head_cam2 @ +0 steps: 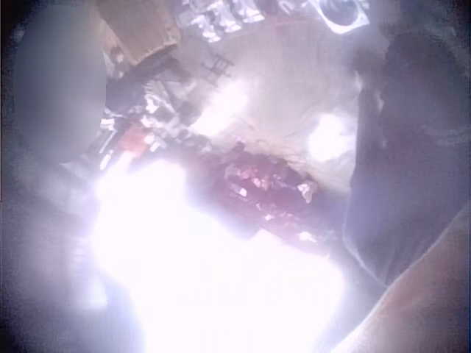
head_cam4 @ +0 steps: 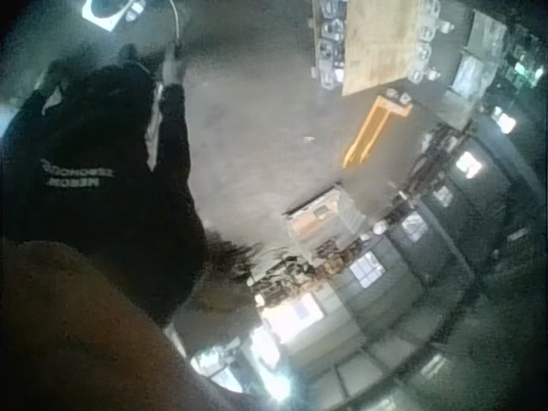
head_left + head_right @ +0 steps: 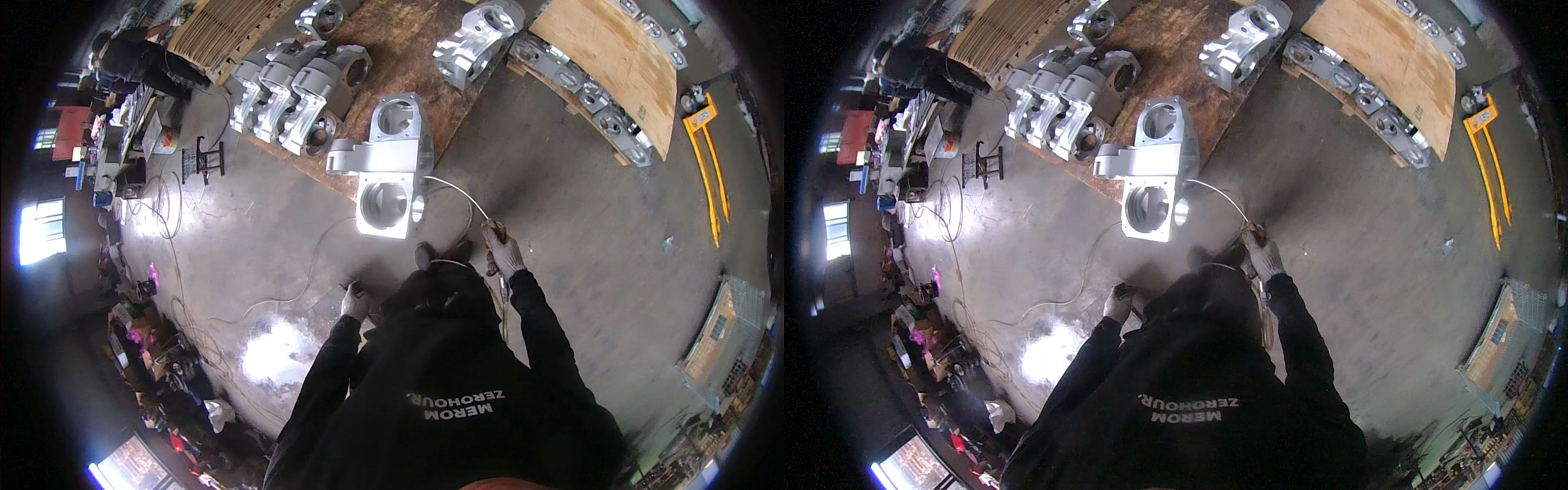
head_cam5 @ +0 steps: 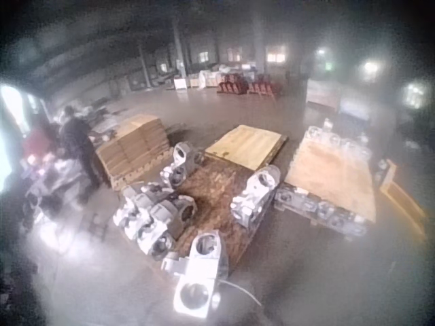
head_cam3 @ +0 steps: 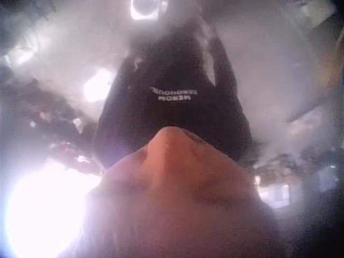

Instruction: The person uses a handheld spray tool to clean several metal parts on a workbench. They pick up each part, spray it from multiple angles, and place it back on the table, repeating this process for multiple items.

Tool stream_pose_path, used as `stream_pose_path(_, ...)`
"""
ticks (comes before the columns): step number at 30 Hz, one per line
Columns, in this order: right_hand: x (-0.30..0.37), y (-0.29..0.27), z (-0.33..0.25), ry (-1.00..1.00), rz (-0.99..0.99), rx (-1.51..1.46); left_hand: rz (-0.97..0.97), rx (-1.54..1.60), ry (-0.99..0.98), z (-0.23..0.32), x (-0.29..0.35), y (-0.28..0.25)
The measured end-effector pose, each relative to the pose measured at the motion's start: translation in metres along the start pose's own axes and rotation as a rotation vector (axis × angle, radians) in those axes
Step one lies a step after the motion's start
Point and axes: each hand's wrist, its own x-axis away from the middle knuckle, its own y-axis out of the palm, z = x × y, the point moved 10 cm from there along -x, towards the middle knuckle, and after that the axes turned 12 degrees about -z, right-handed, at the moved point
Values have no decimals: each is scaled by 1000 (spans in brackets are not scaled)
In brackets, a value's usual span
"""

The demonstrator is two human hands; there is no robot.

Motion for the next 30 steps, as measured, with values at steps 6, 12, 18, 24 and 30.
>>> stream_pose_path(6, 23, -15, 16, 25, 61, -124, -65, 30, -101, 80, 1, 38)
stream_pose_path(12, 14, -9, 0, -220, 64, -96, -23, 212, -13, 66, -6, 27)
stream_pose_path(18, -10, 1, -13, -346, 114, -36, -93, 82, -86, 55, -4, 15)
stream_pose_path(24, 28, -1, 1, -127, 100, -46, 14, 164, -3, 64, -5, 2)
stream_pose_path(30, 16, 3, 25, 79, 64, -104, -7, 45, -75, 39, -8, 3)
